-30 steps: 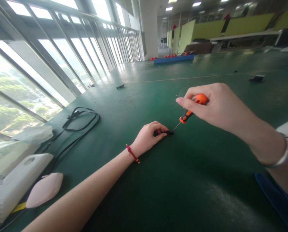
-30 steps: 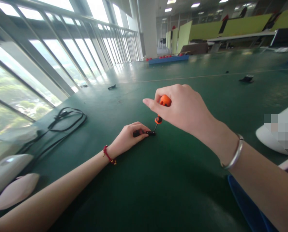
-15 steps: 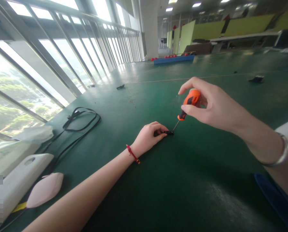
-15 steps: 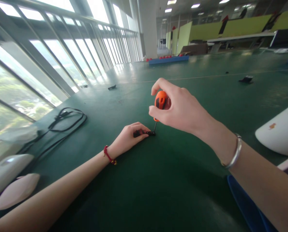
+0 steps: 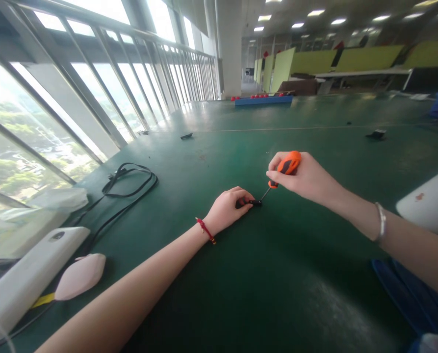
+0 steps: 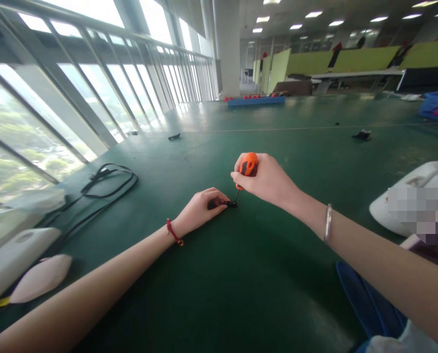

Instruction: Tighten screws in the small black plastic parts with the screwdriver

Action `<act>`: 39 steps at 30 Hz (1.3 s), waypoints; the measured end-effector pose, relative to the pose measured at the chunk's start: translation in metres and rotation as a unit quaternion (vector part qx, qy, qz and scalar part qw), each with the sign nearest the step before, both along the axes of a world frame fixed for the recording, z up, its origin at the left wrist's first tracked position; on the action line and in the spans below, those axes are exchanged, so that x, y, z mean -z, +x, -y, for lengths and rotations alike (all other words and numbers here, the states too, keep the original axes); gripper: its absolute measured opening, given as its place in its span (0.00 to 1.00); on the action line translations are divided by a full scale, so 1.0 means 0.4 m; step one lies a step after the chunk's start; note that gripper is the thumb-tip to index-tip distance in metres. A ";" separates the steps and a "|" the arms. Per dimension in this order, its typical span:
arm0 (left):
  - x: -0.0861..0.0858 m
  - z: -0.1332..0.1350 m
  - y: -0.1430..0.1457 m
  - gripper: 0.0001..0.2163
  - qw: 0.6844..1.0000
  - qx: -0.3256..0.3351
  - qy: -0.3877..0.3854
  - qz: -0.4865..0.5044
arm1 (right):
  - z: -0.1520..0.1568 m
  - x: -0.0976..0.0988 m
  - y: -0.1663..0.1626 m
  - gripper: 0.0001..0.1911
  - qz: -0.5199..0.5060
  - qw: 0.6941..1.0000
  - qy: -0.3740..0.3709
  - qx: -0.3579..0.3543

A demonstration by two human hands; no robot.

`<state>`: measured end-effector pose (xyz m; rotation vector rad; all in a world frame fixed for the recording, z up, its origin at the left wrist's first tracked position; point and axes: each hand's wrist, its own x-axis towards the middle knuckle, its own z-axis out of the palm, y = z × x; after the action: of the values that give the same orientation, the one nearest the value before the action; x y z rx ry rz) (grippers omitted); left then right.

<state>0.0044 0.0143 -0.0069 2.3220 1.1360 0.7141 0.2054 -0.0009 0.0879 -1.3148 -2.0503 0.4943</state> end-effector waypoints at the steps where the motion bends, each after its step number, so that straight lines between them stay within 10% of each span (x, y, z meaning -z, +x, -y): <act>1: 0.000 0.002 0.002 0.07 1.000 -0.007 0.005 -0.004 | 0.016 0.004 0.008 0.06 -0.002 1.000 0.017 0.012; 16: -0.021 0.060 0.039 0.06 0.999 0.005 0.052 -0.001 | 0.176 0.209 0.111 0.05 -0.081 0.989 0.100 0.075; 22: -0.008 0.019 0.025 0.18 0.996 0.007 0.080 -0.032 | 0.188 0.217 0.110 0.08 -0.082 0.991 0.094 0.050; 39: -0.010 0.052 0.037 0.04 0.995 -0.031 0.088 -0.029 | 0.222 0.195 0.103 0.09 -0.052 0.979 0.198 -0.021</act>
<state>0.0193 -0.0066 -0.0030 2.4780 1.2196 0.8036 0.2468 -0.0897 0.0100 -0.9886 -1.9647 0.1543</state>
